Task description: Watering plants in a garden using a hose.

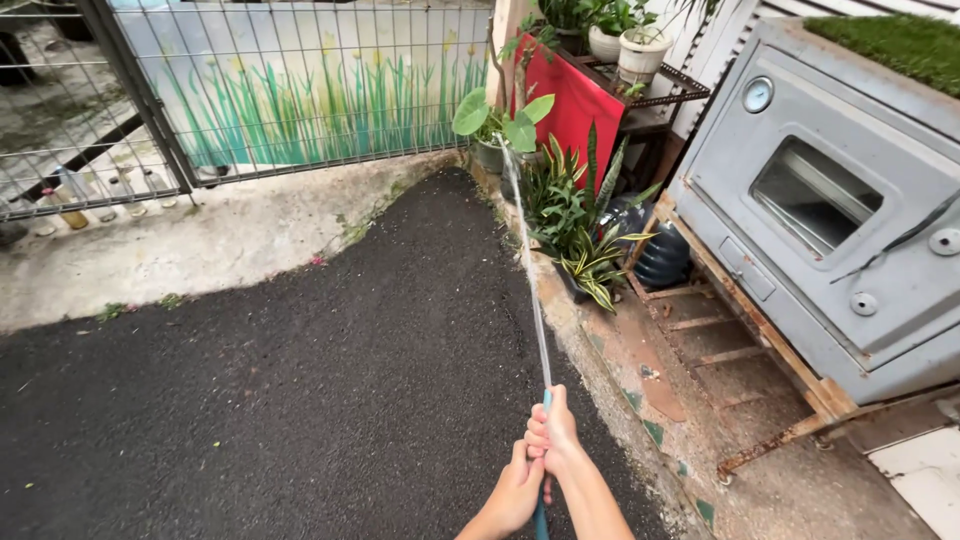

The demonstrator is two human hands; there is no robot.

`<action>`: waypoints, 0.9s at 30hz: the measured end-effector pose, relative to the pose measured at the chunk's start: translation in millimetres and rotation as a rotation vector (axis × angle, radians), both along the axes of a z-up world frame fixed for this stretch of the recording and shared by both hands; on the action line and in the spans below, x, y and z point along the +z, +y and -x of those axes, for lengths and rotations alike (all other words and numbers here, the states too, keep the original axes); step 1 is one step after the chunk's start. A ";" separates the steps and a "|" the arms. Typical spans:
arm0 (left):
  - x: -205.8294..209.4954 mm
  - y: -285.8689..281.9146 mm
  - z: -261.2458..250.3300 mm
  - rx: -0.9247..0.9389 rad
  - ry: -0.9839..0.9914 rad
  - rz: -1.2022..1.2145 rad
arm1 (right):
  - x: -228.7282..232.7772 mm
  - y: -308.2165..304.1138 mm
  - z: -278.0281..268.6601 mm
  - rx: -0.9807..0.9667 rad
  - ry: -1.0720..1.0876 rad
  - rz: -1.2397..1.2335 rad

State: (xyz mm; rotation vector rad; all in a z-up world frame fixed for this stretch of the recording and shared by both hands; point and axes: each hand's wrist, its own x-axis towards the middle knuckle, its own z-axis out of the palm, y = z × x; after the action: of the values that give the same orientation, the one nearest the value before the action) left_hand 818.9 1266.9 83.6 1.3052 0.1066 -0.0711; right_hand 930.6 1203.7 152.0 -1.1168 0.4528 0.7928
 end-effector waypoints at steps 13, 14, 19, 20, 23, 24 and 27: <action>-9.7 4.8 1.9 -0.011 0.009 -0.038 | -8.3 -0.3 0.1 -0.028 0.017 0.002; -8.0 4.3 3.6 -0.017 0.004 -0.048 | -10.4 -1.2 0.0 -0.019 0.037 0.001; -3.4 -1.2 5.9 -0.009 0.013 -0.025 | -9.8 -6.8 2.1 -0.023 0.047 0.004; -0.3 -1.6 4.7 -0.015 0.022 -0.043 | -7.2 -7.3 1.9 -0.034 0.039 0.013; 9.0 -3.6 1.2 -0.030 0.040 -0.048 | -4.8 -10.3 -1.8 -0.044 0.017 0.023; 11.8 -5.1 1.1 -0.036 0.050 -0.034 | -5.1 -12.4 -2.4 -0.040 0.004 0.026; -0.4 -9.0 -6.5 -0.033 0.006 0.011 | -3.7 -13.1 -7.9 -0.037 0.007 0.015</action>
State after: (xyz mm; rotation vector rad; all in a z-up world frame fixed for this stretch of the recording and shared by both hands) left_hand 825.4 1258.0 83.2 1.2959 0.0898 -0.1041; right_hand 938.5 1190.6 148.2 -1.1170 0.4846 0.7619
